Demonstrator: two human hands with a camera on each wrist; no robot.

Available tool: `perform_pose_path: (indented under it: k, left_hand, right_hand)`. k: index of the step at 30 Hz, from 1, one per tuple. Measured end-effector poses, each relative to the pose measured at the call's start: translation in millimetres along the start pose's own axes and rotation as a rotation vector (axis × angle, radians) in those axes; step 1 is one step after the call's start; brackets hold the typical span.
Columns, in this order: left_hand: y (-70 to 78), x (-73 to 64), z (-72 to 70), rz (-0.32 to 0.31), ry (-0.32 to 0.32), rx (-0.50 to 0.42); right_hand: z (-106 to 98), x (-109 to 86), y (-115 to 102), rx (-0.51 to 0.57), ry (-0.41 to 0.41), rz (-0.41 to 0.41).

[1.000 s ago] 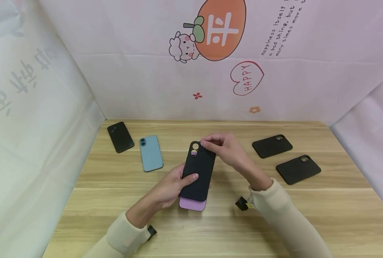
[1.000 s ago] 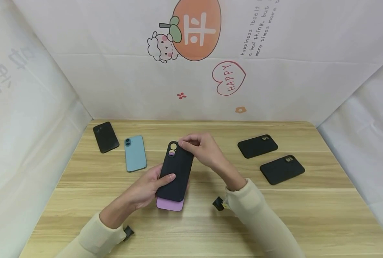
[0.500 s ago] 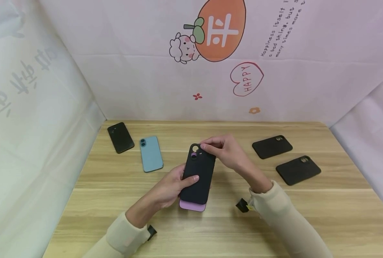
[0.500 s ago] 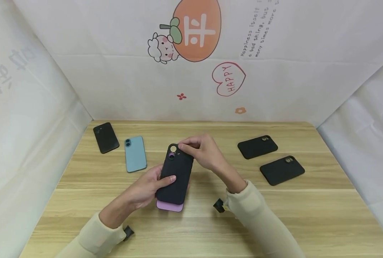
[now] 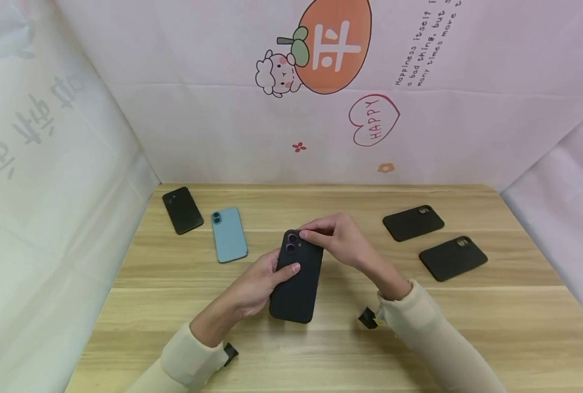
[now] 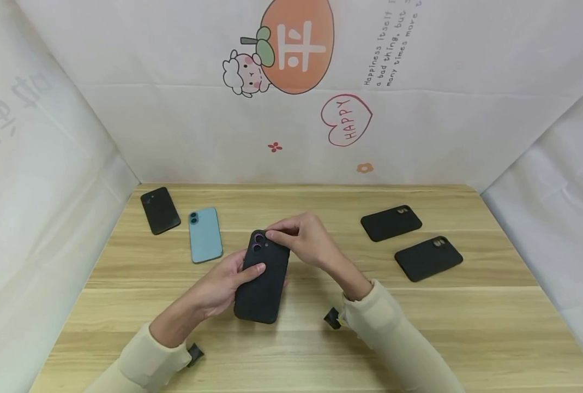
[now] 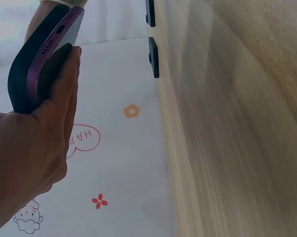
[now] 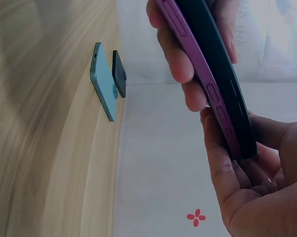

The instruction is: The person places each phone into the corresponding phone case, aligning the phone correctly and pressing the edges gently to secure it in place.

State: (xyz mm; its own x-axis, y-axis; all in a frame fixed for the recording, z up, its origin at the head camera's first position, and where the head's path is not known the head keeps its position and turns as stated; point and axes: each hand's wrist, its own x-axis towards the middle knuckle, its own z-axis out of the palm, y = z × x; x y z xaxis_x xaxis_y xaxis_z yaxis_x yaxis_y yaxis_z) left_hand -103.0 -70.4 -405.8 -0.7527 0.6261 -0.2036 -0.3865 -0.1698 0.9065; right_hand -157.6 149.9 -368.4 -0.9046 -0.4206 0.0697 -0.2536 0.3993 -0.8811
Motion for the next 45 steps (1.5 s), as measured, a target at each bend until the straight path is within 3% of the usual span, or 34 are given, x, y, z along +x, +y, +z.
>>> perform_pose_path:
  k: [11, 18, 24, 36, 45]
  left_hand:
    - [-3.8, -0.4, 0.7, 0.006, 0.047, 0.038]
    - [-3.8, -2.0, -0.1, 0.031, 0.115, 0.063]
    - [-3.0, -2.3, -0.7, 0.041, 0.153, 0.067]
    - [-5.3, -2.9, -1.4, 0.05, 0.164, 0.049]
    - [-5.3, -3.7, -1.0, 0.052, 0.158, 0.058]
  right_hand:
    - [1.6, -3.8, 0.0, -0.021, 0.006, 0.0]
    - [-1.4, -6.2, 1.1, 0.078, 0.014, 0.121]
    - [-1.7, -6.2, 4.4, 0.151, 0.031, 0.162]
    - [1.7, -7.6, 4.7, 0.218, 0.053, 0.177]
    - [1.4, -8.3, 3.4, 0.206, 0.054, 0.207]
